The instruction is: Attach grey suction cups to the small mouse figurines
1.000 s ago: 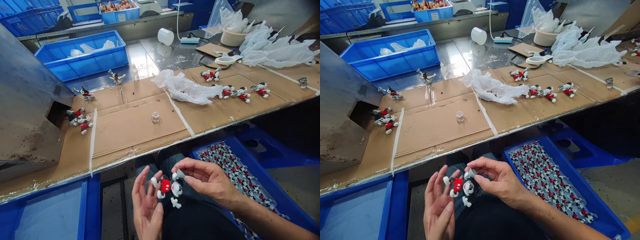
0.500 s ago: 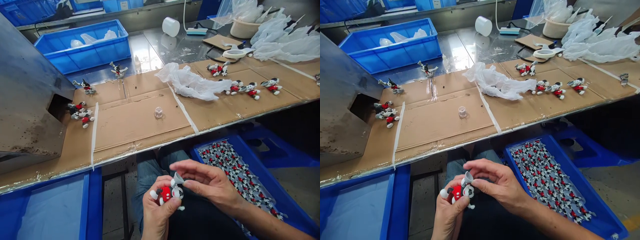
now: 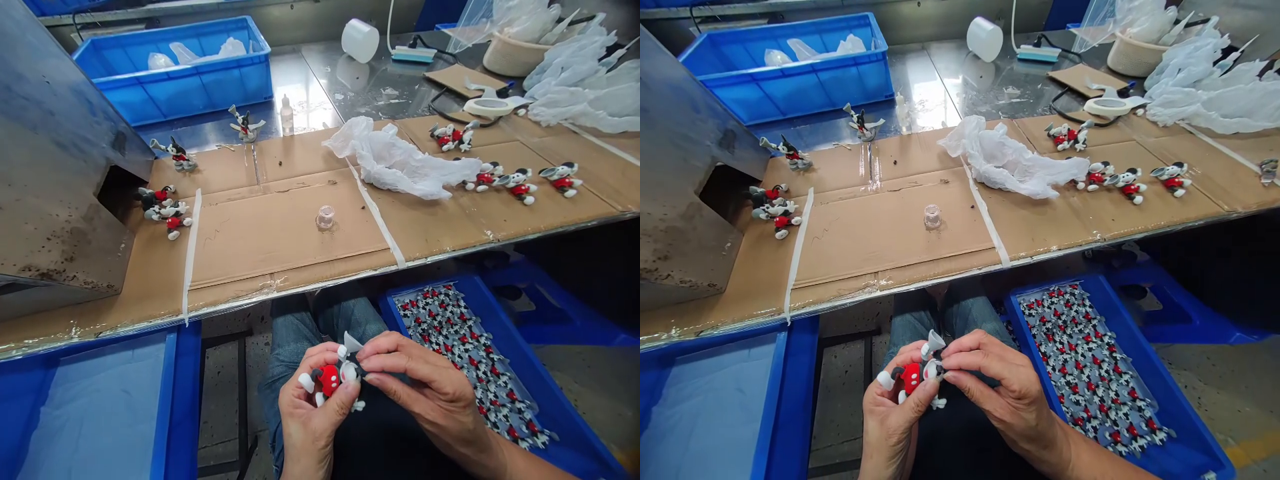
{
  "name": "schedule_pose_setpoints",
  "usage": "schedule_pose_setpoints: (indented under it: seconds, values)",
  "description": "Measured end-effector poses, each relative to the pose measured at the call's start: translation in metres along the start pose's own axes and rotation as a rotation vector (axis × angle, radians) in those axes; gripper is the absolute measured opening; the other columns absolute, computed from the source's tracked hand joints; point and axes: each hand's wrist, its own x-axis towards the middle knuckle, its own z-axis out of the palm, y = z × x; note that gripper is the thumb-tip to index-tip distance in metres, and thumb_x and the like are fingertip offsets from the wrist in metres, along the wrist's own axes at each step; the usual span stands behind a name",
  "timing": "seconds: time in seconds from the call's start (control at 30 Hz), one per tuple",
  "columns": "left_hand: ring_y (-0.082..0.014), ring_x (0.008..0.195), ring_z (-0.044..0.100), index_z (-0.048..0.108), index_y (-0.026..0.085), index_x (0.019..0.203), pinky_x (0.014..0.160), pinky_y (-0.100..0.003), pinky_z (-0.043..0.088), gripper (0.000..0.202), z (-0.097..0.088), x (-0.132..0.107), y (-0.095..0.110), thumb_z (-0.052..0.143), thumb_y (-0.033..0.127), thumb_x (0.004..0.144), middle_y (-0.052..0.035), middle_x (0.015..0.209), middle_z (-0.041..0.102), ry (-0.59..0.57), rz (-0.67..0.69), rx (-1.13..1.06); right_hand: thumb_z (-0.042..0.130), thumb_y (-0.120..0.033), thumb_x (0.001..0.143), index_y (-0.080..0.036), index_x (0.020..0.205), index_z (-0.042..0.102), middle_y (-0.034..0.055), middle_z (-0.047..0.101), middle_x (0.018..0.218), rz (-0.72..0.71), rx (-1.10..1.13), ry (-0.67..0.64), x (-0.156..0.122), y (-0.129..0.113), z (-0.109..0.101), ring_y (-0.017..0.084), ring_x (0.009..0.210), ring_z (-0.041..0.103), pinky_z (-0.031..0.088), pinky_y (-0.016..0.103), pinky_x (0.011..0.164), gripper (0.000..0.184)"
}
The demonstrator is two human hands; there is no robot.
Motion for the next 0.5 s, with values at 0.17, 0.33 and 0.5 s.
schedule_pose_setpoints:
  seconds: [0.17, 0.33, 0.5]
  values:
    - [-0.0199, 0.097, 0.063, 0.081, 0.023, 0.084, 0.089, -0.027, 0.049, 0.026, -0.0007, -0.0001, 0.0003, 0.089, 0.035, 0.063, -0.0039, 0.098, 0.073, -0.065, 0.006, 0.009, 0.068, -0.008, 0.09, -0.026, 0.104, 0.074, 0.0029, 0.072, 0.092, 0.007, 0.026, -0.01, 0.0002, -0.0027, 0.0011, 0.018, 0.085, 0.068, 0.057, 0.025, 0.078, 0.023]
    - [-0.0202, 0.093, 0.063, 0.079, 0.021, 0.083, 0.085, -0.028, 0.048, 0.02, -0.0032, 0.0012, -0.0022, 0.086, 0.031, 0.067, -0.0045, 0.096, 0.071, -0.132, 0.023, 0.01, 0.066, -0.006, 0.09, -0.024, 0.103, 0.074, 0.0039, 0.071, 0.091, 0.013, 0.027, -0.019, 0.001, -0.0041, 0.0015, 0.019, 0.084, 0.068, 0.056, 0.026, 0.076, 0.024]
    - [-0.0211, 0.09, 0.063, 0.078, 0.021, 0.083, 0.084, -0.03, 0.048, 0.017, -0.0054, 0.0014, -0.0039, 0.084, 0.029, 0.07, -0.0052, 0.093, 0.07, -0.179, 0.068, 0.05, 0.064, -0.006, 0.091, -0.024, 0.101, 0.073, 0.0048, 0.071, 0.088, 0.003, 0.02, -0.026, 0.0032, -0.0064, 0.0008, 0.021, 0.082, 0.068, 0.057, 0.03, 0.074, 0.022]
